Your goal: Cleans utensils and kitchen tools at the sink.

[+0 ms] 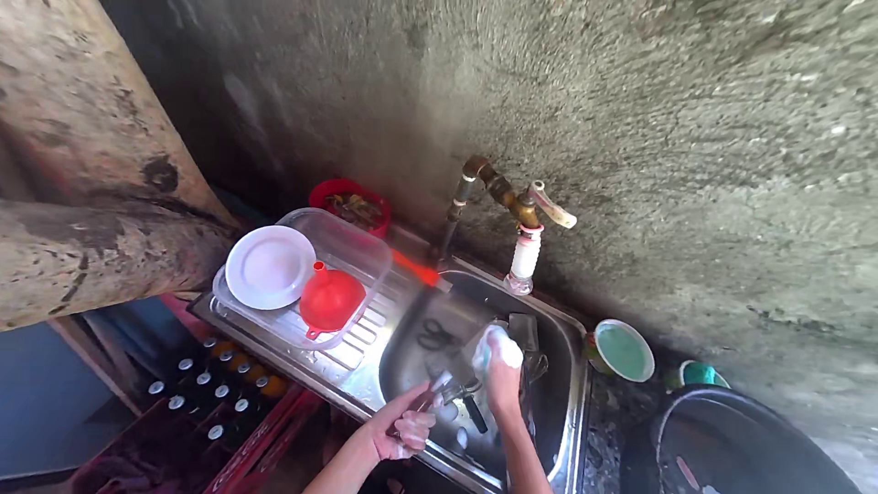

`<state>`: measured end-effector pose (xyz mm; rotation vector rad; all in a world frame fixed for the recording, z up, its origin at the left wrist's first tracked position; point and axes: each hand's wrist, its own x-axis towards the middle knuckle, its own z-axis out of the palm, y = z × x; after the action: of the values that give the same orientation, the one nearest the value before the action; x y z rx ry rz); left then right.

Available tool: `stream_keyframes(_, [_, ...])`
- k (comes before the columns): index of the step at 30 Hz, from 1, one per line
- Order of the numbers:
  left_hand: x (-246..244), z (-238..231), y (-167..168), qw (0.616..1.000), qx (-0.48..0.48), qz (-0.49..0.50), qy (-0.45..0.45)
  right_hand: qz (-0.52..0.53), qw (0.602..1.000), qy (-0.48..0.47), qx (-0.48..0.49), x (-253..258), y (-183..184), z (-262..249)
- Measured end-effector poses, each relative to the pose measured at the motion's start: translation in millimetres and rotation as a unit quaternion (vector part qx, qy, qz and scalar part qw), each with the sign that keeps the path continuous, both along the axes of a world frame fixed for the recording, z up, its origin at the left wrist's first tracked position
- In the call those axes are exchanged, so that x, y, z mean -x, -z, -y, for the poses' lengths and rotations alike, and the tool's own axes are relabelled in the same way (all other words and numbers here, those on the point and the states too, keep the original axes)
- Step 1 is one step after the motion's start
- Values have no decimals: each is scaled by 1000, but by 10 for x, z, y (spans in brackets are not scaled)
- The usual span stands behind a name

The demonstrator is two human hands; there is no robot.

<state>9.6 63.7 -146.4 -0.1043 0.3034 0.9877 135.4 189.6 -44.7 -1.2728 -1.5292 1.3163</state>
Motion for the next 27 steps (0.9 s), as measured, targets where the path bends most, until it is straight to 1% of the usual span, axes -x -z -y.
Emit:
stream_keyframes(2, [4,-20,-31,1000,-2,-1,31,104,989,-74,-77,-67,82,-19])
stream_keyframes(3, [16,-30,-48,999,-8,-13,51,165,971,-129,-115,-108,131,-39])
stream_keyframes(5, [44,-41,-106,995,-34,-40,90,289,916,-240,-144,-147,186,-102])
stream_keyframes(6, [54,-42,-129,992,-44,-52,101,333,889,-277,-147,-152,221,-138])
stream_keyframes(7, [61,-43,-147,991,-47,-66,108,345,875,-288,-178,-163,286,-161])
stream_keyframes(9, [69,-30,-176,988,-47,-96,115,310,864,-266,-296,-209,471,-198])
stream_keyframes(10, [67,-21,-193,986,-47,-111,116,288,861,-259,-329,-234,521,-222])
stream_keyframes(13, [41,5,-242,979,-48,-158,122,257,849,-257,-383,-303,606,-305])
stream_keyframes(17, [48,40,-293,977,-45,-170,125,243,837,-252,-421,-377,666,-445])
stream_keyframes(22, [98,117,-360,976,-51,-166,135,229,854,-214,-415,-485,626,-653])
stream_keyframes(27, [130,198,-410,977,-57,-152,140,243,893,-161,-343,-632,546,-816])
